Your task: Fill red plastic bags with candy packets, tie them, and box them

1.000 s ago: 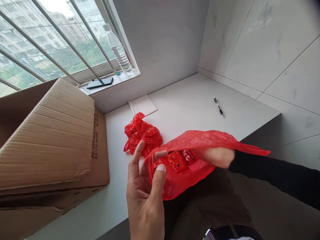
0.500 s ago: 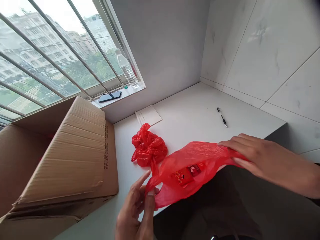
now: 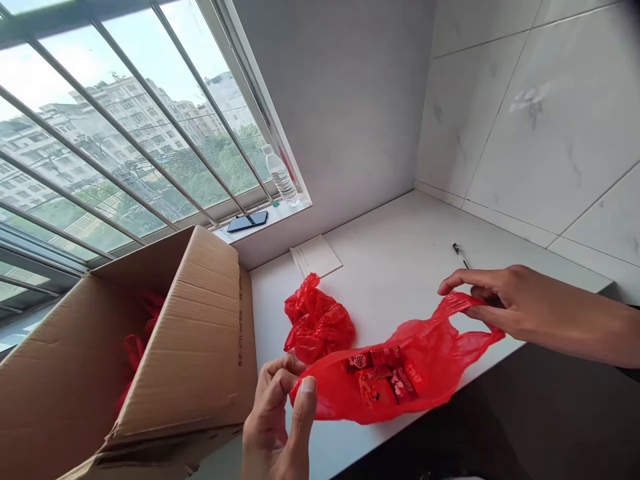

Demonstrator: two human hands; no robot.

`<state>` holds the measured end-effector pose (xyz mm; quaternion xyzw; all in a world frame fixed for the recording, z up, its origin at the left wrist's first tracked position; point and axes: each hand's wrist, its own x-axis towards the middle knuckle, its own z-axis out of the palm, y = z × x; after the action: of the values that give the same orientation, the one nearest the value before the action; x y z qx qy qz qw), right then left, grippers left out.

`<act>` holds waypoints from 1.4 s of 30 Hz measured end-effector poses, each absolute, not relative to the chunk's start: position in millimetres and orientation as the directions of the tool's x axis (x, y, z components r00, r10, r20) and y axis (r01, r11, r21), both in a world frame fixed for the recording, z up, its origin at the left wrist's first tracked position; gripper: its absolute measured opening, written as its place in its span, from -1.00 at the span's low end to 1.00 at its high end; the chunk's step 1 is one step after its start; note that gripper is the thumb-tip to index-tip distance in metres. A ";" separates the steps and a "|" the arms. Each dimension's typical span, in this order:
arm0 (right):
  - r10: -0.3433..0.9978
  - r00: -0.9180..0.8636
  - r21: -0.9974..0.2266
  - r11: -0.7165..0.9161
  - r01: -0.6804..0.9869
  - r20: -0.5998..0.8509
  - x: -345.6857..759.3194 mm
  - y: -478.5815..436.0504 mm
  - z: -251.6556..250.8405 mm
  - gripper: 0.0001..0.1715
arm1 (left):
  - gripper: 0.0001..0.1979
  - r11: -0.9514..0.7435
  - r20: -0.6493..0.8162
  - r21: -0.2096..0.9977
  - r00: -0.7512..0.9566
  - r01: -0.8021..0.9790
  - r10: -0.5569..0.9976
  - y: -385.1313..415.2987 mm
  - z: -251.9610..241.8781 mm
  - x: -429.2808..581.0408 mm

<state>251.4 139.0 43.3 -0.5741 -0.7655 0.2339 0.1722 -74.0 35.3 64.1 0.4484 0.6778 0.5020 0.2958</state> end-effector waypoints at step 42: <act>0.674 -0.730 -0.787 0.511 0.345 0.118 143.8 142.4 79.8 -0.67 | -0.69 0.008 -0.005 0.999 0.077 -0.041 0.997 73.0 19.5 -23.6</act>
<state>143.8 142.4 79.8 -0.3018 -0.8435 0.3915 0.2101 -23.6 73.0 19.5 0.5068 0.4716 0.4890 0.5308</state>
